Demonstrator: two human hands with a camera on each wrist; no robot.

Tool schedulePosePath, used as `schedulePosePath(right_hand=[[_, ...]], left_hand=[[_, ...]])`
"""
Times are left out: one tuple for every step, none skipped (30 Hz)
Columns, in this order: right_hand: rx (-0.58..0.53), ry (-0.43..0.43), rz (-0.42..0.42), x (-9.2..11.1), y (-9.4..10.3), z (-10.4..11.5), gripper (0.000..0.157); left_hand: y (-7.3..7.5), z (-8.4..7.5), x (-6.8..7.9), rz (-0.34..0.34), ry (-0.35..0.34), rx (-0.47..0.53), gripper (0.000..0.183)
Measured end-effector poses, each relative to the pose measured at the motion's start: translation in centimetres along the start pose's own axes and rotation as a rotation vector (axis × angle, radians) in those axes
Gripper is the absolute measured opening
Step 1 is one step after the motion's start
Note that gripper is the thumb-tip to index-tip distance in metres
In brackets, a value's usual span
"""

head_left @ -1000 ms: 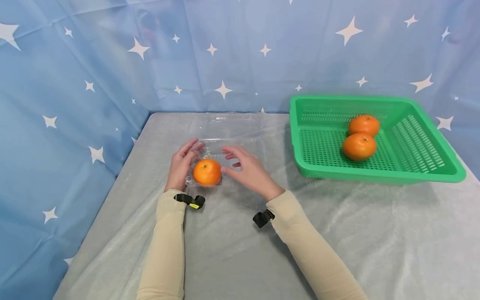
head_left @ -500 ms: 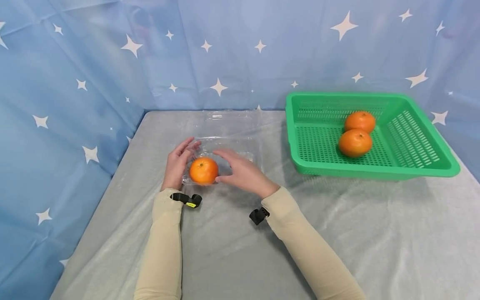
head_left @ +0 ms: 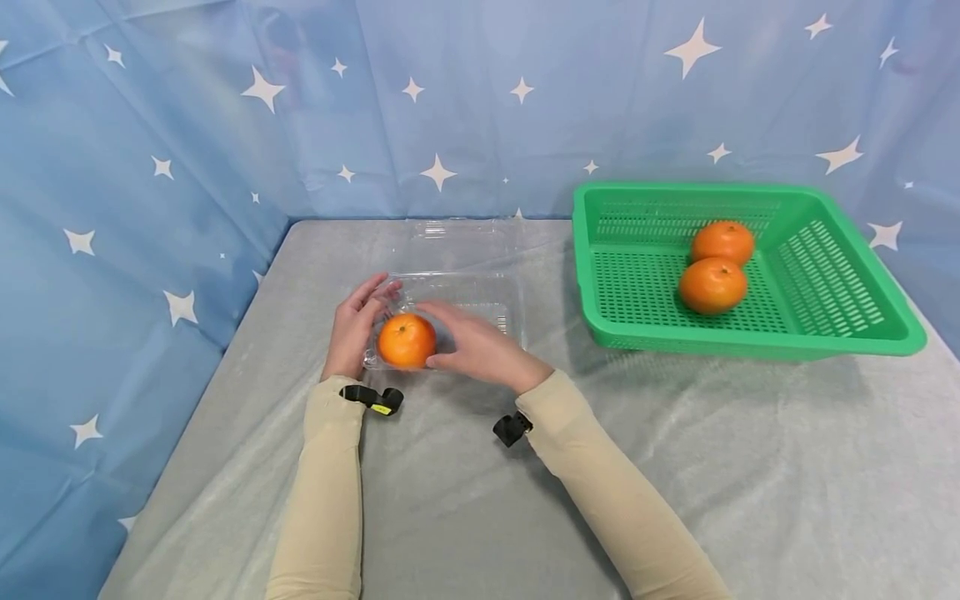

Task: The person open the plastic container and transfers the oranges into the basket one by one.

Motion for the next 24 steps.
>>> schedulePosePath(right_hand=[[-0.006,0.012,0.004,-0.07,-0.05,0.06,0.075],[-0.008,0.020,0.009,-0.15,-0.10,0.10,0.074],[-0.015,0.026,0.014,-0.21,-0.15,0.12,0.074],[-0.019,0.031,0.016,-0.27,-0.19,0.13,0.075],[-0.022,0.033,0.018,-0.31,-0.24,0.10,0.075],[-0.028,0.031,0.021,-0.34,-0.28,0.06,0.075],[-0.032,0.028,0.023,-0.35,-0.33,0.01,0.075],[-0.035,0.024,0.024,-0.36,-0.37,-0.02,0.075],[-0.044,0.020,0.025,-0.35,-0.41,-0.07,0.075],[-0.049,0.017,0.025,-0.35,-0.45,-0.12,0.075],[-0.054,0.015,0.027,-0.36,-0.50,-0.18,0.075],[-0.058,0.015,0.029,-0.35,-0.53,-0.22,0.075],[-0.061,0.013,0.031,-0.34,-0.57,-0.25,0.076],[-0.062,0.012,0.033,-0.34,-0.61,-0.29,0.075],[-0.064,0.012,0.036,-0.33,-0.64,-0.30,0.075],[-0.064,0.014,0.041,-0.32,-0.68,-0.31,0.074],[-0.061,0.015,0.046,-0.32,-0.71,-0.32,0.074],[-0.059,0.015,0.051,-0.31,-0.74,-0.32,0.073],[-0.056,0.013,0.056,-0.30,-0.77,-0.32,0.073],[-0.054,0.015,0.061,-0.31,-0.80,-0.33,0.072],[-0.054,0.014,0.066,-0.29,-0.82,-0.32,0.072],[-0.053,0.014,0.070,-0.30,-0.84,-0.34,0.072],[-0.053,0.014,0.073,-0.30,-0.84,-0.34,0.072],[-0.056,0.014,0.071,-0.30,-0.82,-0.34,0.072]], left_hand=[[0.00,0.00,-0.02,0.001,-0.001,0.009,0.043],[0.01,-0.01,-0.01,0.003,-0.002,0.012,0.043],[0.01,0.01,-0.03,0.004,-0.002,0.014,0.042],[0.02,0.18,-0.13,0.007,-0.003,0.015,0.042],[0.02,0.23,-0.12,0.007,-0.003,0.018,0.041],[0.01,0.21,-0.06,0.007,-0.004,0.018,0.041],[-0.01,0.23,-0.04,0.006,-0.005,0.018,0.041],[-0.01,0.24,-0.01,0.007,-0.005,0.012,0.041],[-0.04,0.23,0.02,0.006,-0.004,0.011,0.041],[-0.05,0.22,0.07,0.008,-0.004,0.010,0.042],[-0.10,0.02,0.20,0.007,-0.004,0.009,0.042],[-0.10,0.00,0.20,0.009,-0.002,0.005,0.042],[-0.11,-0.02,0.20,0.010,-0.002,0.002,0.042],[-0.10,-0.07,0.22,0.010,-0.001,-0.002,0.042],[-0.10,-0.11,0.23,0.009,0.000,-0.004,0.043],[-0.08,-0.14,0.24,0.007,0.000,-0.006,0.043],[-0.07,-0.17,0.26,0.005,0.001,-0.008,0.043],[-0.04,-0.15,0.26,0.004,0.001,-0.009,0.043],[-0.03,-0.19,0.31,0.002,0.001,-0.011,0.043],[-0.01,-0.17,0.31,0.002,0.001,-0.013,0.042],[0.00,-0.16,0.32,0.002,0.002,-0.014,0.042],[0.01,-0.15,0.33,0.003,0.002,-0.013,0.041],[0.02,-0.14,0.31,0.004,0.002,-0.015,0.041],[0.02,-0.15,0.31,0.003,0.002,-0.015,0.041]])
Point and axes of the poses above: each hand's wrist, its own x-axis away from the middle knuckle, its own y-axis out of the back of the hand, z = x × y, the point moved 3 cm from there along -x, towards the middle knuckle, and after that the axes turned 7 degrees about -x, right-handed, at the moved point
